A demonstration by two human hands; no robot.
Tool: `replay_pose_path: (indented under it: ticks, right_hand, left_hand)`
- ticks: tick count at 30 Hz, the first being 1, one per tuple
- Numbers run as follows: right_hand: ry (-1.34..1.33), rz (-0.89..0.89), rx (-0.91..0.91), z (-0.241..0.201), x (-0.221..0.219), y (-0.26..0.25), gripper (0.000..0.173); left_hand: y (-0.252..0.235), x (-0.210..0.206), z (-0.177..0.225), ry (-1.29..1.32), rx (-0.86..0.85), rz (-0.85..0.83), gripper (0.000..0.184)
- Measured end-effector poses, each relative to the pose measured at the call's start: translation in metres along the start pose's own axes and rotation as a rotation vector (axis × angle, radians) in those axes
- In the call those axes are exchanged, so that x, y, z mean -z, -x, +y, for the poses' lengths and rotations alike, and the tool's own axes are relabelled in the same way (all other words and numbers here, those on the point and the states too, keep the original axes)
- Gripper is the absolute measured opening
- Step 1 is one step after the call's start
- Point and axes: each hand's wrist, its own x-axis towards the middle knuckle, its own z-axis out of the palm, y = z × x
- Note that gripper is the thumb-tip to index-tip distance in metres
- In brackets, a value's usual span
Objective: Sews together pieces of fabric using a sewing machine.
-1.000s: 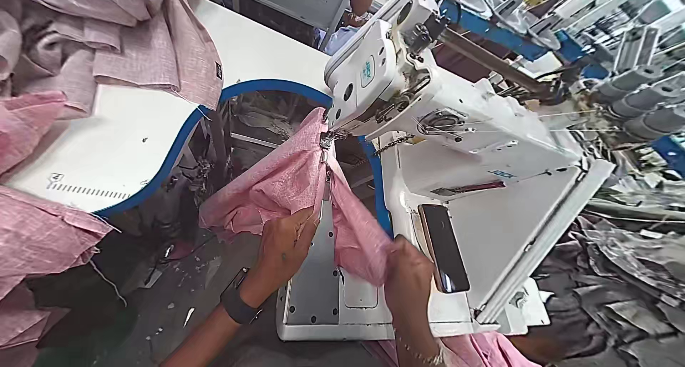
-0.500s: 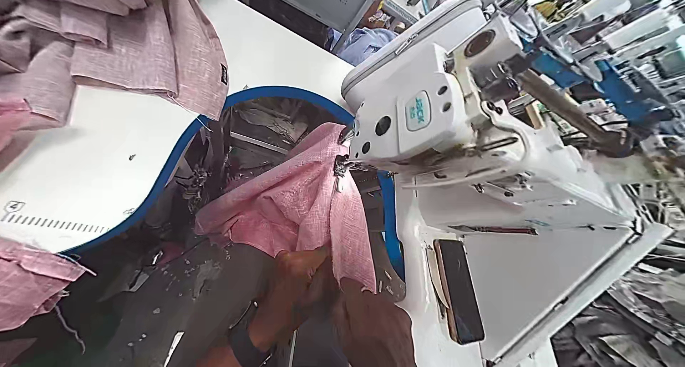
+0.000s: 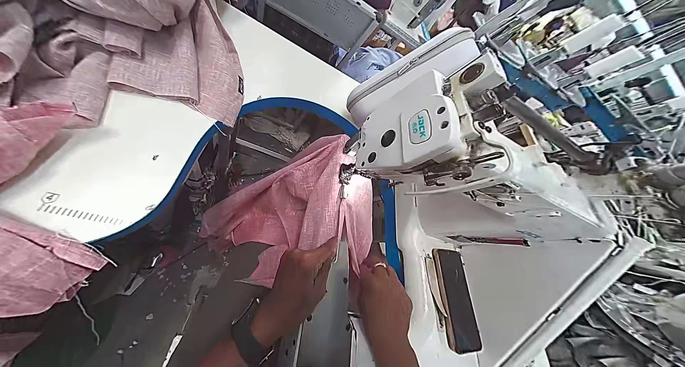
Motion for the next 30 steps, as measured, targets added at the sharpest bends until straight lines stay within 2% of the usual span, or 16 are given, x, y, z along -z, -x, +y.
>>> replay_pose_path:
  ticks: [1,2,3,5,7,9,12,15,20,23,25,27,30]
  right_hand:
    - [-0.03,-0.247,-0.11,0.011,0.008,0.004,0.014]
    - [-0.084,-0.395,-0.15,0.026,0.017,0.004,0.018]
    - [-0.125,-0.367,-0.079,0.038,0.026,0.008,0.017]
    - [-0.166,-0.108,0.243,0.038,0.046,0.02,0.012]
    - [-0.218,0.005,0.481,0.001,0.057,0.036,0.012]
    - [-0.147,0.022,0.576,-0.021,0.05,0.033,0.012]
    - [-0.032,-0.057,0.545,-0.019,0.061,0.018,0.011]
    - [-0.024,-0.062,0.549,-0.022,0.066,0.008,0.008]
    - [-0.027,-0.037,0.562,-0.021,0.049,-0.011,0.024]
    - [-0.098,-0.344,0.509,-0.015,0.062,-0.009,0.026]
    - [-0.169,-0.442,0.558,-0.006,0.069,-0.013,0.023]
    - [-0.272,-0.355,0.605,-0.004,0.07,-0.013,0.023]
    - [-0.313,-0.029,0.56,-0.02,0.067,-0.009,0.022]
  left_hand:
    - [0.005,0.003,0.001,-0.002,0.008,-0.02,0.032]
    - [0.007,0.005,0.003,-0.007,0.01,-0.035,0.032]
    - [0.008,0.005,0.004,-0.019,0.004,-0.031,0.033]
    - [0.008,0.001,0.005,-0.048,-0.003,-0.011,0.033]
    - [0.006,-0.004,0.004,-0.062,-0.02,0.005,0.031]
    - [-0.002,-0.007,0.0,-0.068,-0.026,0.045,0.029]
    - [-0.004,-0.008,0.002,-0.051,-0.009,0.066,0.033]
    - [-0.007,-0.009,0.001,-0.066,-0.018,0.063,0.033]
    - [-0.016,-0.003,0.0,-0.051,-0.027,0.02,0.033]
    - [-0.017,-0.002,-0.002,-0.021,-0.048,-0.008,0.033]
    - [-0.021,-0.003,-0.005,0.002,-0.048,0.002,0.031]
    - [-0.018,0.0,-0.003,0.028,-0.024,-0.027,0.029]
    - [-0.016,-0.002,0.0,0.027,-0.035,-0.042,0.021]
